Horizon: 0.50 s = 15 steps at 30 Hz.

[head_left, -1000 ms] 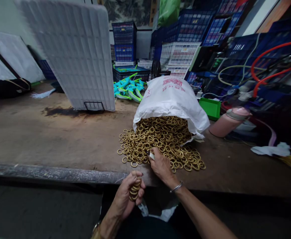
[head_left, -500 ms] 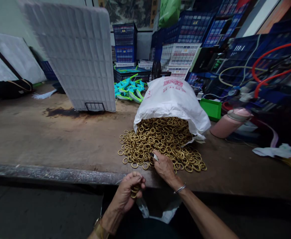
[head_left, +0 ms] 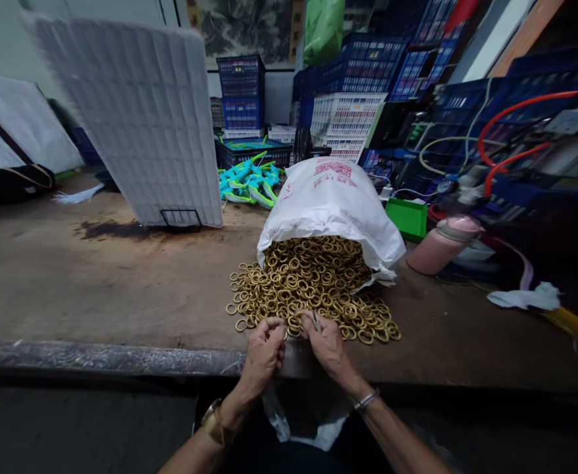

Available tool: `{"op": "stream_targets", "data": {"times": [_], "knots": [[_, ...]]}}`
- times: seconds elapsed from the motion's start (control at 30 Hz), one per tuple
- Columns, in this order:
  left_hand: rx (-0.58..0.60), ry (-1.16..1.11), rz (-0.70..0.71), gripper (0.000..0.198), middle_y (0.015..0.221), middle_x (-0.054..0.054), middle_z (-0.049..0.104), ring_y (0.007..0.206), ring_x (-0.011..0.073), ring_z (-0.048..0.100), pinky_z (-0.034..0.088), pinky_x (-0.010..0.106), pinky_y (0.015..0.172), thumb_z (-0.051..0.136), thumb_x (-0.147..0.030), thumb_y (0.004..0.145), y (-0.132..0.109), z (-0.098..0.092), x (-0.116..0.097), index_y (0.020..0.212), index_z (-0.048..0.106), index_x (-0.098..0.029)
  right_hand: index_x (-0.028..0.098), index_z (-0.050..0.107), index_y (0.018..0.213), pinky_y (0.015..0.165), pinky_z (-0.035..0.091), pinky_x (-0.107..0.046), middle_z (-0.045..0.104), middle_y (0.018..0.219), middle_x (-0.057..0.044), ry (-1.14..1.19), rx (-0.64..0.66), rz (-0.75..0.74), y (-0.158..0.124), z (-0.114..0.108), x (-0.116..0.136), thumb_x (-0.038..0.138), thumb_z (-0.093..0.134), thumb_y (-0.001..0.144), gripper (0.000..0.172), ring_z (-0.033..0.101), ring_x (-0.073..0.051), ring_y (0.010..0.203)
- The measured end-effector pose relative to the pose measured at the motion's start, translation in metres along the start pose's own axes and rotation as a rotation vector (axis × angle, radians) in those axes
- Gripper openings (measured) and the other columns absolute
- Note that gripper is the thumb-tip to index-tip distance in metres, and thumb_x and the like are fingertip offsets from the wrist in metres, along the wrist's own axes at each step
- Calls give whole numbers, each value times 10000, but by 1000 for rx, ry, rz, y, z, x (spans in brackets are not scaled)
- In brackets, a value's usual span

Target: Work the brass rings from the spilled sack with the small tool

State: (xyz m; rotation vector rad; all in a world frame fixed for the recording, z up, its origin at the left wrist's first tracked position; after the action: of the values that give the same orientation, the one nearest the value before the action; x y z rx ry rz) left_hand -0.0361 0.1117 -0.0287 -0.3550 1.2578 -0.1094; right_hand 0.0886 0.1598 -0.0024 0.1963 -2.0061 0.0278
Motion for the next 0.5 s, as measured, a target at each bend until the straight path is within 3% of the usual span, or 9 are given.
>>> {"op": "stream_targets", "data": {"times": [0.13,0.27,0.4,0.5], "knots": [[-36,85,116,292,501,-76,447,392,59,381,302,163,378,586,-374,704,1,4,-10,902,543,-164,176,503,577,481,322,-205,407,494,41,81,59,14,-9,6,4,398,406,785,320,378,-90,483],[-16,147,268,187,650,-15,565,535,93,488,392,188,503,596,-304,697,0,8,-19,808,605,-154,182,462,556,469,303,-205,410,498,41,95,119,9,-14,13,2,391,420,778,308,368,-86,487],[3,132,240,134,610,-18,556,539,96,492,377,183,502,586,-291,706,1,7,-15,687,578,-158,180,434,520,453,290,-198,393,481,46,166,171,49,-18,20,-1,453,434,776,375,349,-73,468],[-18,83,191,158,548,-32,542,490,91,479,345,177,463,610,-312,687,1,4,-11,668,554,-165,185,413,514,378,225,-189,334,440,69,319,194,203,-23,28,-12,520,426,768,421,273,-50,387]]}}
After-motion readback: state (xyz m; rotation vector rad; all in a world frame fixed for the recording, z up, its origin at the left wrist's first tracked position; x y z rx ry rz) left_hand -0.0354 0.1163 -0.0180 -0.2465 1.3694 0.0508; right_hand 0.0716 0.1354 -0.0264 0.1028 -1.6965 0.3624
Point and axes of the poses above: each hand's wrist, its own y-axis towards the middle knuckle, its own z-axis out of the palm, x = y × z, the point moved 8 cm from there along y, towards the middle knuckle
